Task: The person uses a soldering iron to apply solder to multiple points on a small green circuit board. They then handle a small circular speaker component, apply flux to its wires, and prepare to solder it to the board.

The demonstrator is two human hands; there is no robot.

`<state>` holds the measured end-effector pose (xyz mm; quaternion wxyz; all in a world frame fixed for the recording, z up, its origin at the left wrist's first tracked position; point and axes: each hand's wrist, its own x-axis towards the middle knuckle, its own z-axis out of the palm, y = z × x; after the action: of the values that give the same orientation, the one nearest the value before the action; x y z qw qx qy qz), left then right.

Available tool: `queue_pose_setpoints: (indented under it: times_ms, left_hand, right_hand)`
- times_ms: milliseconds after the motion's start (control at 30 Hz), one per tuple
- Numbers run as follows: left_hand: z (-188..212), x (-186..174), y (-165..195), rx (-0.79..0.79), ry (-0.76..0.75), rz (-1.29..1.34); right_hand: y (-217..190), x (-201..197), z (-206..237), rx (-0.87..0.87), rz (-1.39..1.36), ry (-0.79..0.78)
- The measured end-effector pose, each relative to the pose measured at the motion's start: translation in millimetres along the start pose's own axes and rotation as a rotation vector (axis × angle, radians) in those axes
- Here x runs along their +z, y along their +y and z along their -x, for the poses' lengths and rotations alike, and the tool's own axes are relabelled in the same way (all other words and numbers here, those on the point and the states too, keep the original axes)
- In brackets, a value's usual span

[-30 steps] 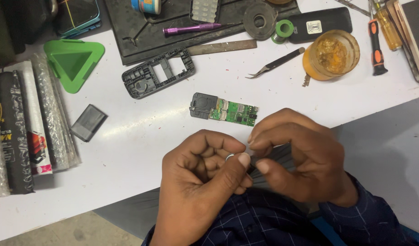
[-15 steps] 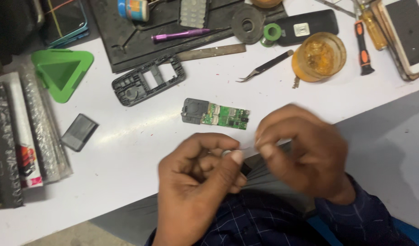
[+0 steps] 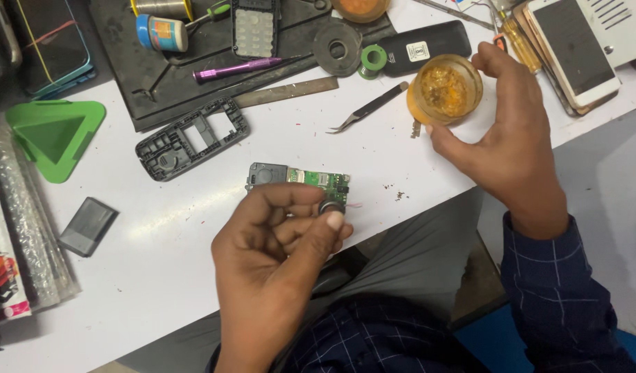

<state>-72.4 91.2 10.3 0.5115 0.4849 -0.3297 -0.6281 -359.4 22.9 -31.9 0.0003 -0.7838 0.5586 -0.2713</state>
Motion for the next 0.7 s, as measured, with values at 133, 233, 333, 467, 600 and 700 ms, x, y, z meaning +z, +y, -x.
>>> queue_pose_setpoints:
  times_ms: [133,233,333,467,600,700]
  left_hand:
    - [-5.4,10.7,4.3,0.052,-0.004,-0.162]
    - [-12.5,19.1,5.2,0.12,-0.015,-0.209]
    - [-16.2,24.6,5.1,0.197,-0.026,-0.232]
    - [-12.4,23.4,8.5,0.343,-0.001,-0.336]
    - [-2.2,16.2,14.9,0.368,0.08,-0.529]
    - [3.9,10.0,17.3,0.468,0.1,-0.636]
  right_hand:
    - [3.5,8.4,-4.2,0.008,-0.146,0.01]
    - [-0.3,9.6,-6.4,0.033,-0.189,0.013]
    - [-17.0,6.3,-4.6,-0.027,-0.255,0.022]
    - [-59.8,-1.4,-1.9,-0.219,-0.317,-0.009]
    - [-102.8,-4.1,-4.6,-0.294,-0.333,-0.021]
    - [-119.7,-2.9,-7.0,-0.306,-0.374,-0.057]
